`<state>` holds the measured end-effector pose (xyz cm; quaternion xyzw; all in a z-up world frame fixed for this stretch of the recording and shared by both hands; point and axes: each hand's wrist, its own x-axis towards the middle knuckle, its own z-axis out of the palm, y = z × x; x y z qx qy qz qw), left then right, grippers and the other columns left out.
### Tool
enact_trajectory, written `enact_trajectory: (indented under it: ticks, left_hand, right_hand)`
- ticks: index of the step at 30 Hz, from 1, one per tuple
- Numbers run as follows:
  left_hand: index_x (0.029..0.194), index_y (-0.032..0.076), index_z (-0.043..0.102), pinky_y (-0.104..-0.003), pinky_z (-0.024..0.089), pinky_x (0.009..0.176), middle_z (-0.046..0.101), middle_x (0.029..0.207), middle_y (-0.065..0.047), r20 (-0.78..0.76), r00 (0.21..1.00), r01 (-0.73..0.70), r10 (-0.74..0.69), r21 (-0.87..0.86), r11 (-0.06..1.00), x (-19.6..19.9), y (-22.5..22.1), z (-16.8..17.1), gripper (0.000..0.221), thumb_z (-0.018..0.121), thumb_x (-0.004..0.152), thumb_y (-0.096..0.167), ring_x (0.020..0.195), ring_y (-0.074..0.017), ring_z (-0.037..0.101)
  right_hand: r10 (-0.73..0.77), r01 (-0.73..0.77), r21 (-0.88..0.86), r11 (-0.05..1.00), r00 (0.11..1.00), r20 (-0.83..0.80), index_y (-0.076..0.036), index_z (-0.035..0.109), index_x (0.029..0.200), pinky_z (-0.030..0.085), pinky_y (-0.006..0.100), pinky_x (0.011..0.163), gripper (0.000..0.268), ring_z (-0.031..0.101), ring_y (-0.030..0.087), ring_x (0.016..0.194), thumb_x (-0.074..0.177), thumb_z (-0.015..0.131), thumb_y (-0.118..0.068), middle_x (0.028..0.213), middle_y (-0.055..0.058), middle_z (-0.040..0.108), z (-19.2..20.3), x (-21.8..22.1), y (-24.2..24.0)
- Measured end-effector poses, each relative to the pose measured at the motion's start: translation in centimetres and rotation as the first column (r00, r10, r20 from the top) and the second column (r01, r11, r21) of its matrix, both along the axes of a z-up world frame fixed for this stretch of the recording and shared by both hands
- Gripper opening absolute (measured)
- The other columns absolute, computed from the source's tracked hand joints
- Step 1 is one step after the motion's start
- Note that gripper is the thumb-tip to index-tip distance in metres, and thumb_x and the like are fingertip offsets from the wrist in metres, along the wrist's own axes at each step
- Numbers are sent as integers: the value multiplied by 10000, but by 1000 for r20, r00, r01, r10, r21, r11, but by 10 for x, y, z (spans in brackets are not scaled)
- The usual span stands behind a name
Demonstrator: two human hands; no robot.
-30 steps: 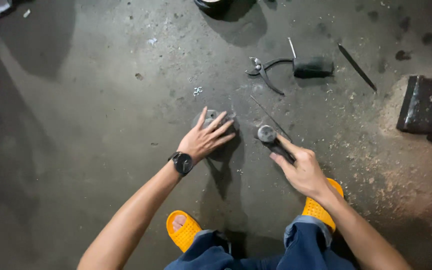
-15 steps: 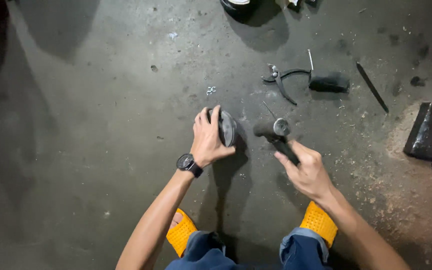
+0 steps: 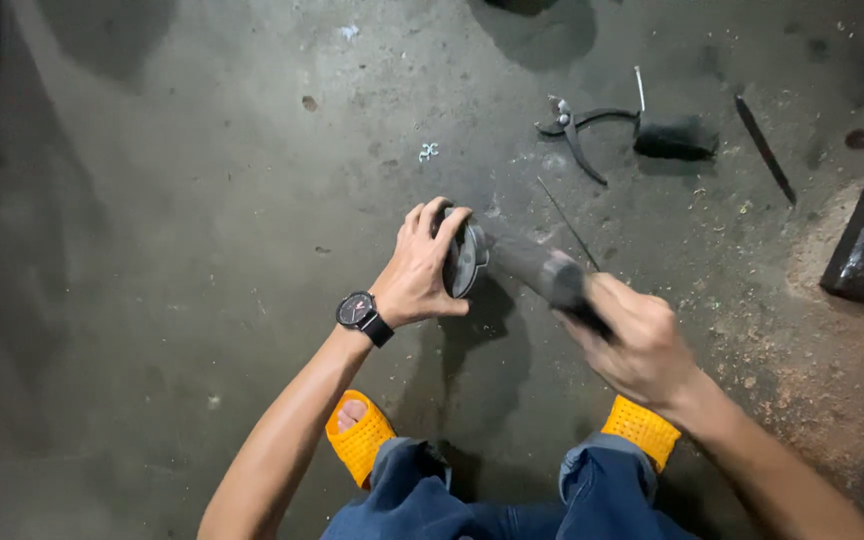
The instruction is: The person sits on the workshop floor cleaning and reassembling a motorcycle clutch hub. They scrape residue from the hub with a small tool, tap components with a hammer, fit the clutch shoes into the hub, then stand and carry the assembled part and a power tool across the workshop.
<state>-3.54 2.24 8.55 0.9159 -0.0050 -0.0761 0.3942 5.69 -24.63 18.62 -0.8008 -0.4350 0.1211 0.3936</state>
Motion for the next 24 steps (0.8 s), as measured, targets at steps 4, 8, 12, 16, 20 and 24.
enact_trajectory:
  ticks: [4, 8, 12, 16, 20, 24]
  left_hand:
    - [1491, 118, 351, -608, 317, 1155, 342, 1493, -287, -12, 1000, 9, -10, -15, 1000, 2, 0, 12, 1163, 924, 496, 301, 1397, -548, 305]
    - [1478, 114, 351, -615, 306, 1152, 331, 1484, -294, -5, 998, 58, -59, -30, 998, 6, 1, 22, 1162, 933, 489, 296, 1386, -550, 296]
    - [1490, 111, 346, -600, 335, 1149, 329, 1496, -298, -46, 998, 44, -46, -47, 998, 0, 4, 16, 1143, 918, 516, 280, 1399, -539, 301]
    - [1483, 107, 359, -609, 340, 1159, 343, 1482, -290, -16, 998, 60, -61, -61, 996, 3, 5, 24, 1127, 916, 520, 288, 1393, -528, 318]
    - [1480, 89, 365, -634, 315, 1133, 338, 1485, -297, 17, 988, 155, -157, 54, 986, 9, 12, 31, 1175, 935, 480, 328, 1381, -542, 304]
    - [1467, 76, 369, -636, 300, 1132, 354, 1481, -297, -48, 985, 169, -168, 26, 985, -3, 14, 14, 1187, 943, 460, 332, 1371, -549, 306]
  right_hand:
    - [-24, 7, 222, 975, 997, 73, -6, 529, 1405, 586, 361, 669, 496, 725, 287, 787, 937, 673, -81, 1079, 228, 670, -39, -5, -20]
    - [15, -33, -294, 955, 998, -63, -43, 605, 1416, 580, 365, 604, 533, 714, 288, 684, 901, 728, -108, 981, 189, 705, -36, 2, -20]
    - [8, -8, 0, 1000, 999, -33, 4, 594, 1296, 558, 396, 614, 473, 700, 329, 722, 844, 697, -90, 1008, 235, 661, 10, -2, -21]
    - [-29, 29, 145, 989, 1000, -3, -85, 559, 1303, 561, 389, 721, 392, 704, 324, 826, 924, 638, -144, 1105, 195, 670, -8, -13, -32]
    - [-22, 14, -277, 961, 999, -26, -134, 599, 1405, 541, 443, 628, 552, 665, 340, 672, 863, 696, -172, 861, 157, 662, -23, -3, -19]
    - [-97, 27, -374, 927, 980, -171, -155, 595, 1411, 533, 430, 580, 574, 663, 307, 616, 856, 737, -193, 776, 156, 656, -26, -5, -23]
